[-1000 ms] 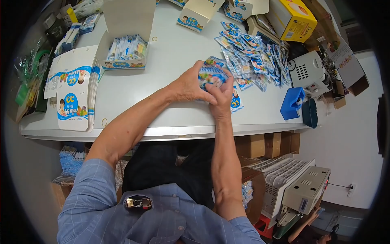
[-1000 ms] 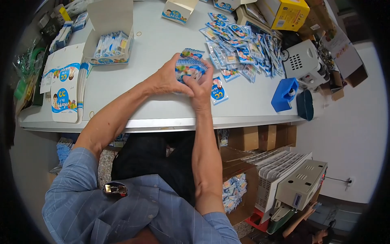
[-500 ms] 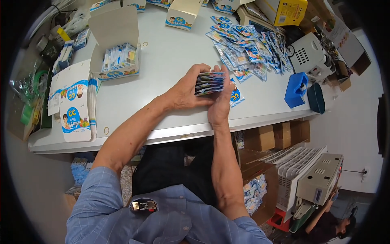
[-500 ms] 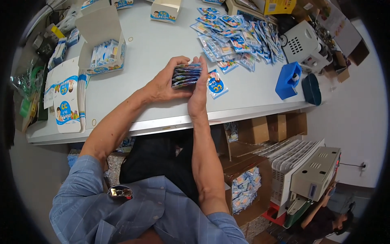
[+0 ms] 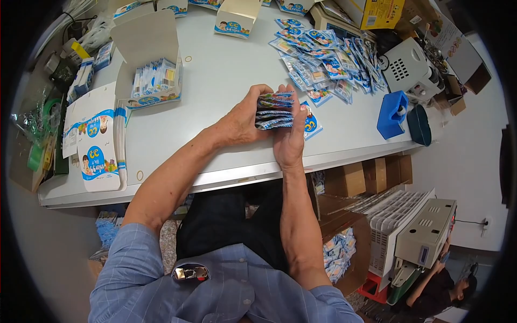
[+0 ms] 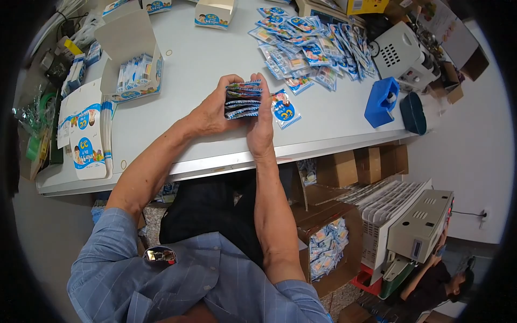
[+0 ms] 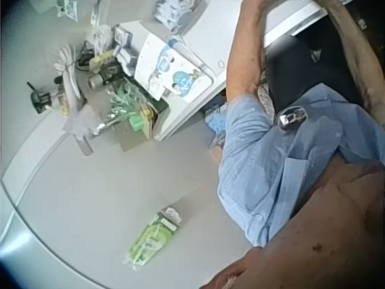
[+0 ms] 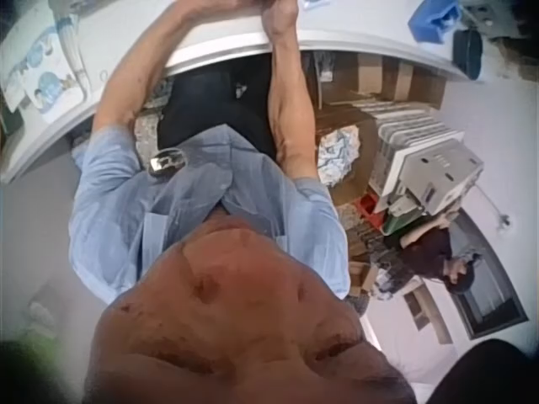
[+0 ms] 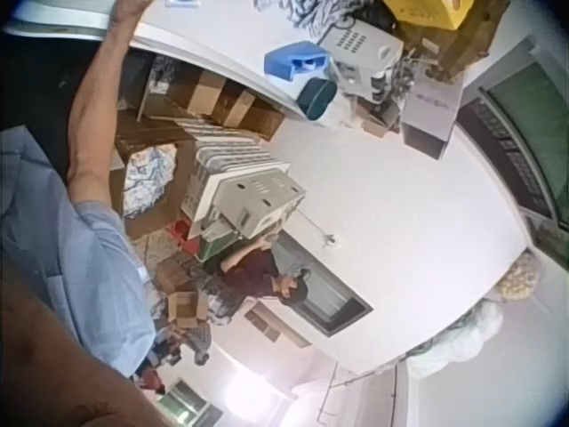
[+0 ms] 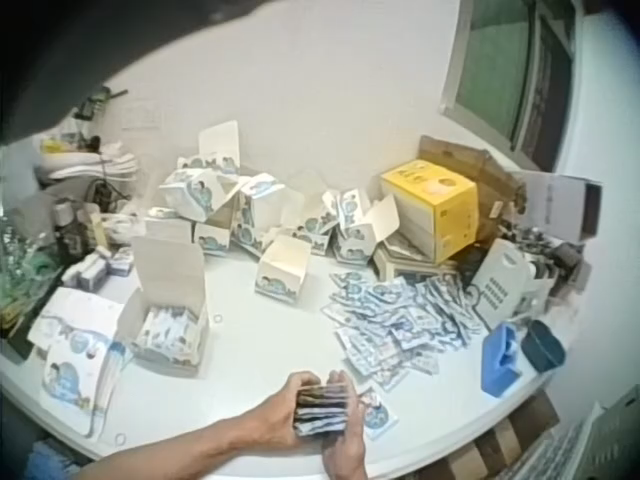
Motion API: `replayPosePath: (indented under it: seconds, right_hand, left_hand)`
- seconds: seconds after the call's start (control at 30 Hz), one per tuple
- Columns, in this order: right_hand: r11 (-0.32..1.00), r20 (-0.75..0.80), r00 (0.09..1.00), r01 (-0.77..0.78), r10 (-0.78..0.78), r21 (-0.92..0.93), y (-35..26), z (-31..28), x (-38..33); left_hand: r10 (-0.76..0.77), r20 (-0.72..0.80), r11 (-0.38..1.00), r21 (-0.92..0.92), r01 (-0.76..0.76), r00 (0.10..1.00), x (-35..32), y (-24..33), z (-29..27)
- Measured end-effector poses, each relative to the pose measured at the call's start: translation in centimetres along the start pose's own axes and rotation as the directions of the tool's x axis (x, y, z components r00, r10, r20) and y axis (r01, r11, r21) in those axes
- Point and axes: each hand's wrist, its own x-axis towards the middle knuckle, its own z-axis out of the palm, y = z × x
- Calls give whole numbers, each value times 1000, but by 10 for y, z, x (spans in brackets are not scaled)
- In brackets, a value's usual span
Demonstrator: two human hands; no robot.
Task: Sort and pack stacks of small blue product packets into cardboard boxes.
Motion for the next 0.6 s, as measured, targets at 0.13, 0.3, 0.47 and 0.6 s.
replayPosePath:
  seconds: [0.13, 0.3, 0.47, 0.6]
  right_hand:
    - [1000, -15, 1000, -1, 1, 16, 1, 0, 0]
    - [999, -20, 1000, 11, -11, 44, 3, -3, 0]
    - [998, 0, 999, 39, -39, 40, 5, -5, 0]
    - [998, 16, 999, 50, -50, 50, 4, -5, -1]
  left_hand:
    - [-22, -7, 999, 30, 23, 1000, 0, 2, -1]
    - [16, -8, 1000, 12, -16, 1000, 1, 4, -1]
    - [35, -13, 999, 23, -35, 999, -1, 3, 0]
    - [50, -13, 998, 27, -50, 999, -1, 2, 1]
